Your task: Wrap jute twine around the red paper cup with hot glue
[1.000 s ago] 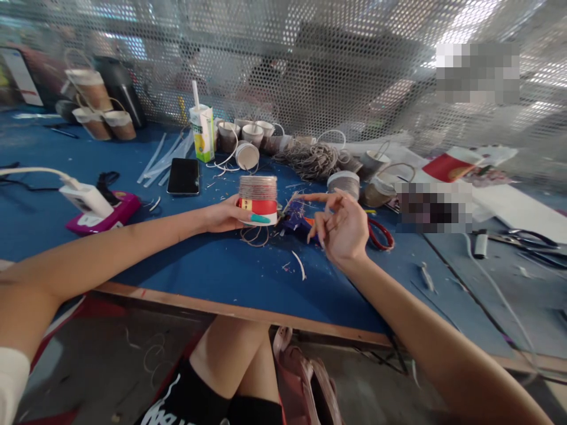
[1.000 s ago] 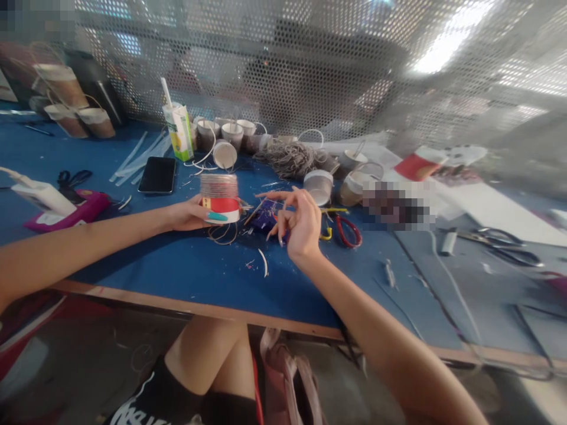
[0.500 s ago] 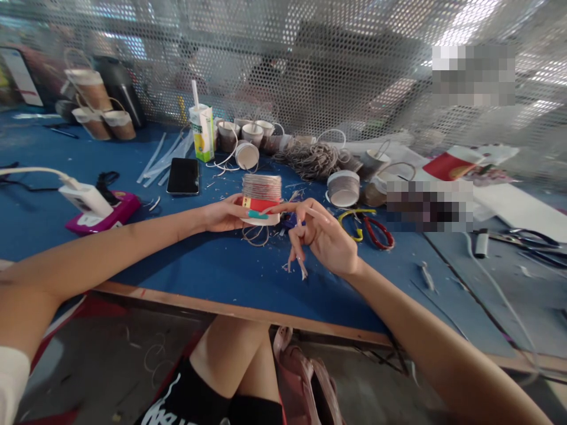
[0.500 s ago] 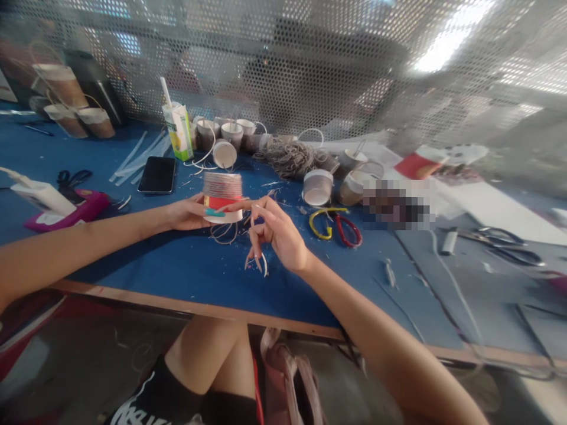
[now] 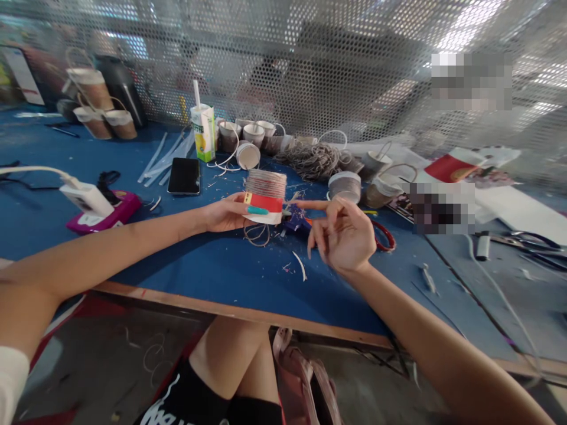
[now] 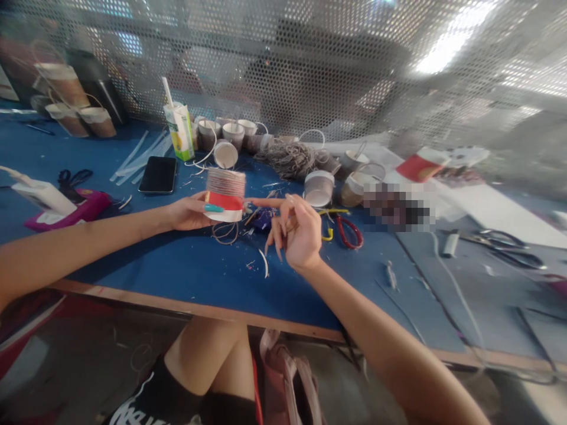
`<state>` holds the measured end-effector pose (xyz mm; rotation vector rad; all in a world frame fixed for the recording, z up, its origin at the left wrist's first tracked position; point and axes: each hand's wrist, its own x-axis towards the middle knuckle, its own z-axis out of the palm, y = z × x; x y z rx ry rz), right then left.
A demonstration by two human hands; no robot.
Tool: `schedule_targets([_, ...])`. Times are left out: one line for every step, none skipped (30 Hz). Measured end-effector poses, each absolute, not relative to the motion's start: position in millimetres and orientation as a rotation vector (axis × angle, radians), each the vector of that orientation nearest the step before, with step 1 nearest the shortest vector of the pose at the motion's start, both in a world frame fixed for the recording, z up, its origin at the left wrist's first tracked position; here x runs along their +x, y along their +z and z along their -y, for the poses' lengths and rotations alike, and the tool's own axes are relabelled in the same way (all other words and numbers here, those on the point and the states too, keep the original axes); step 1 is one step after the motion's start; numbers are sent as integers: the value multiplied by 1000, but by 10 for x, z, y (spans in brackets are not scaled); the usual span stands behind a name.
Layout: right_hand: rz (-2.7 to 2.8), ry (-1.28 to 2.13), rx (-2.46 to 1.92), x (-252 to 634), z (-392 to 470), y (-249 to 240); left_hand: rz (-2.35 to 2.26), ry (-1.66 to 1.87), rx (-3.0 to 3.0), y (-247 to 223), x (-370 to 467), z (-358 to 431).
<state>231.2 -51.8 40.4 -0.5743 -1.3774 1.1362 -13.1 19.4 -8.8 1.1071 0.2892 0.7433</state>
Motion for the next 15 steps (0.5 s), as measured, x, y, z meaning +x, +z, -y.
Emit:
schedule_targets([1421,1143,-562,2301,539,405,-283,745,1108,-85,-122,-191])
schedule_targets([1473,1165,-563,2292,561,406,-276,745,1108,-84,-115,-188])
schedule_targets([1524,1199,-574,2284,581,408,-271,741,1106,-86,-110,-188])
schedule_targets([1561,1233,-595,2279,597,410,-268,735,1103,-91,-109,-191])
schedule_targets([1583,1264,-619,2276,609,412,-267,733,1096,-99,-113,-197])
schedule_targets([1593,1278,-636,2276,616,415,-268,733,1088,-108,-119,-205])
schedule_targets([1590,1272,-644,2278,618,416,-272,736,1078,-118,-129,-215])
schedule_targets([1577,1245,-639,2282,616,417,-275,739,1069,-127,-140,-224])
schedule_targets([1562,1208,-626,2287,612,416,-281,734,1061,-132,-150,-231])
schedule_targets([1551,1168,-609,2292,606,413,-284,731,1052,-134,-158,-235])
schedule_targets([1550,1133,-595,2297,601,409,-284,722,1044,-132,-163,-234])
schedule_targets([1564,1108,-588,2301,598,403,-282,710,1036,-126,-165,-228])
schedule_targets([1596,1092,-592,2305,598,397,-279,696,1030,-116,-163,-218])
schedule_targets([1652,1087,-607,2308,600,391,-275,681,1028,-105,-159,-204])
schedule_targets([1722,1089,-630,2312,605,385,-274,663,1033,-92,-153,-187])
